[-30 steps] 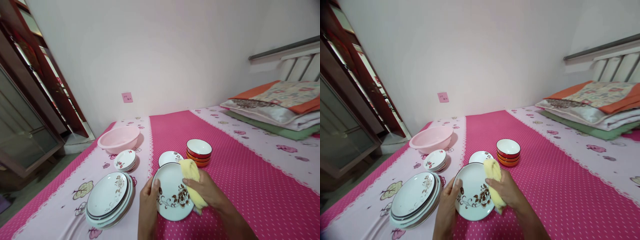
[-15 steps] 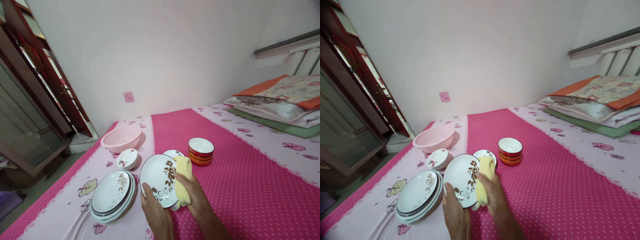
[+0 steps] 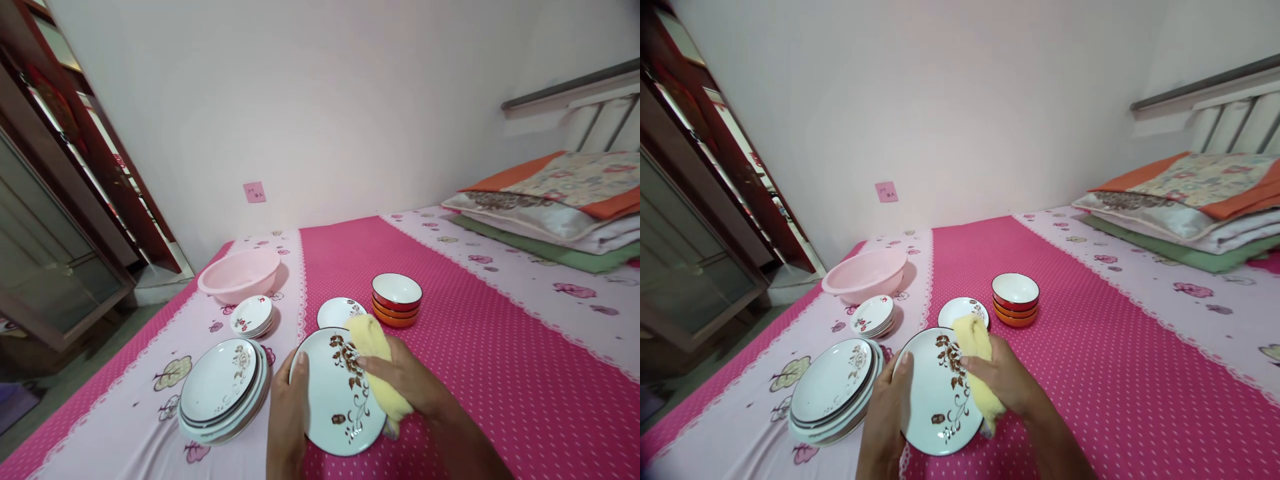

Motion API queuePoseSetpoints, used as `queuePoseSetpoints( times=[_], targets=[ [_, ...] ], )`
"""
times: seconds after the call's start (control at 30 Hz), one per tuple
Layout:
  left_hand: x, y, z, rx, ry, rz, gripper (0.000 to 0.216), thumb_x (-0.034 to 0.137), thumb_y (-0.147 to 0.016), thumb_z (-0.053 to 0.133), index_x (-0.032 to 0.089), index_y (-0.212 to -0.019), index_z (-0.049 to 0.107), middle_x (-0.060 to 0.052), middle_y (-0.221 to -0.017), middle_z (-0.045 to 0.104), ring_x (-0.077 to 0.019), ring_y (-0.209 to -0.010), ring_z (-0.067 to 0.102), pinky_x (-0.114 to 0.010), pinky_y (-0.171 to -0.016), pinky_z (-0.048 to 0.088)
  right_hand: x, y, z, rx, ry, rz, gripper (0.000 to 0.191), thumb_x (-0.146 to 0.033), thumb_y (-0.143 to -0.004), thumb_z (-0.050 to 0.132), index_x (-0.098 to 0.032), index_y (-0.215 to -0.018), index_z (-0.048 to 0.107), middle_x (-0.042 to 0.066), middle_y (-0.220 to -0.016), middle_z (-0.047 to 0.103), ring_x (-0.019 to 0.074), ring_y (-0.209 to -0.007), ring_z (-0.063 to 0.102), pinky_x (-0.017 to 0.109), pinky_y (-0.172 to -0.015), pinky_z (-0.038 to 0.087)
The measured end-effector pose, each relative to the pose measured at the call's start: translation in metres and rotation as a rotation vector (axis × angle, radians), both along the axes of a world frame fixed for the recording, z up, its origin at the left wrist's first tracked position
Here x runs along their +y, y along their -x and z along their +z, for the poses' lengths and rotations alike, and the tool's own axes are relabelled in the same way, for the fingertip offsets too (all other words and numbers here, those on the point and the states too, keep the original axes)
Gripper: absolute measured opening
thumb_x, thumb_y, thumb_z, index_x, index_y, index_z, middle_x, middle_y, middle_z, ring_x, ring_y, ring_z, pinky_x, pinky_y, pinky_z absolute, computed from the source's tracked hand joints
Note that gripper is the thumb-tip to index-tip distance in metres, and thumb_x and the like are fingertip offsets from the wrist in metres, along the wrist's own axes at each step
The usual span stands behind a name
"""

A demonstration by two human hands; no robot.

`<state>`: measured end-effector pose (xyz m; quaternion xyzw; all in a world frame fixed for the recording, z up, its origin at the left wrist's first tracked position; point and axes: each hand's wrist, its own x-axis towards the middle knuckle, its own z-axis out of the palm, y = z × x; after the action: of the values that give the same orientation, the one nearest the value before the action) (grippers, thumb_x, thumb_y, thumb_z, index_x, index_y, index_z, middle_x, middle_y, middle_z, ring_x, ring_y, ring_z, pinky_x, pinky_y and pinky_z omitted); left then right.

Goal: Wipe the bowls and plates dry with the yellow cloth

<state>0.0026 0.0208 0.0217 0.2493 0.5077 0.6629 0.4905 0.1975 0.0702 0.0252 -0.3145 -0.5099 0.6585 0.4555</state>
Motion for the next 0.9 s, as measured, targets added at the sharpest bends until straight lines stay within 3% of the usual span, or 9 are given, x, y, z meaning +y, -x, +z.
queuePoseSetpoints(
  times=[0.1, 0.27, 0.47, 0.57, 0.7, 0.8, 0.9],
  targets=[
    [-0.001, 0.0, 0.0, 0.017, -0.019, 0.032, 0.069, 0.054, -0.079, 0.085, 0.013, -0.132, 0.069, -0.015, -0.105, 0.082, -0.0306, -0.096, 0.078, -0.038, -0.084, 0.064, -0.006, 0.003, 0.008, 0.019, 0.017, 0.012, 0.044, -0.045, -0.078, 0.084, -0.015, -0.108, 0.072, 0.009, -0.089, 0.08, 0.0252, -0.077, 0.076, 0.031, -0.064, 0.058],
    [0.004, -0.021, 0.002, -0.19, -0.021, 0.244, 0.061, 0.041, -0.093, 0.073, 0.021, -0.148, 0.055, -0.013, -0.111, 0.082, -0.0257, -0.09, 0.08, -0.038, -0.084, 0.064, -0.012, 0.02, 0.013, 0.133, 0.112, -0.073, 0.053, -0.05, -0.079, 0.083, -0.017, -0.118, 0.069, 0.009, -0.091, 0.081, 0.0226, -0.059, 0.072, 0.032, -0.053, 0.056],
    [0.004, -0.04, 0.004, -0.294, -0.046, 0.482, 0.057, 0.05, -0.101, 0.058, 0.03, -0.154, 0.048, -0.008, -0.118, 0.08, -0.0268, -0.101, 0.078, -0.036, -0.082, 0.064, -0.015, 0.063, -0.008, 0.212, 0.181, -0.208, 0.056, -0.056, -0.069, 0.086, -0.018, -0.105, 0.068, 0.009, -0.086, 0.079, 0.0305, -0.075, 0.076, 0.038, -0.065, 0.061],
    [0.004, -0.029, -0.002, -0.194, -0.066, 0.432, 0.059, 0.053, -0.097, 0.063, 0.027, -0.148, 0.052, -0.009, -0.115, 0.08, -0.0259, -0.096, 0.078, -0.035, -0.08, 0.063, -0.012, 0.059, -0.012, 0.083, 0.132, -0.214, 0.046, -0.051, -0.07, 0.085, -0.018, -0.097, 0.068, 0.007, -0.081, 0.077, 0.0286, -0.071, 0.074, 0.038, -0.065, 0.06],
    [0.004, -0.004, -0.006, 0.117, -0.085, 0.246, 0.056, 0.052, -0.077, 0.085, 0.017, -0.117, 0.069, -0.009, -0.1, 0.08, -0.0246, -0.089, 0.075, -0.031, -0.076, 0.06, -0.004, 0.027, -0.006, -0.082, 0.041, -0.18, 0.031, -0.041, -0.076, 0.078, -0.018, -0.093, 0.068, 0.005, -0.078, 0.075, 0.0253, -0.07, 0.072, 0.036, -0.065, 0.058],
    [0.001, 0.005, 0.001, 0.293, -0.078, 0.131, 0.047, 0.054, -0.07, 0.089, 0.017, -0.093, 0.072, -0.004, -0.082, 0.077, -0.0201, -0.076, 0.07, -0.026, -0.067, 0.056, -0.002, 0.009, -0.001, -0.163, -0.042, -0.142, 0.027, -0.036, -0.074, 0.077, -0.017, -0.09, 0.068, 0.004, -0.076, 0.074, 0.0238, -0.069, 0.07, 0.033, -0.062, 0.055],
    [-0.003, 0.003, 0.011, 0.422, -0.024, 0.101, 0.041, 0.052, -0.068, 0.09, 0.017, -0.074, 0.071, 0.0, -0.065, 0.07, -0.0166, -0.062, 0.063, -0.024, -0.057, 0.05, -0.005, 0.005, 0.002, -0.225, -0.068, -0.057, 0.023, -0.033, -0.074, 0.076, -0.019, -0.091, 0.069, 0.003, -0.076, 0.074, 0.0237, -0.068, 0.07, 0.032, -0.059, 0.054]
  ],
)
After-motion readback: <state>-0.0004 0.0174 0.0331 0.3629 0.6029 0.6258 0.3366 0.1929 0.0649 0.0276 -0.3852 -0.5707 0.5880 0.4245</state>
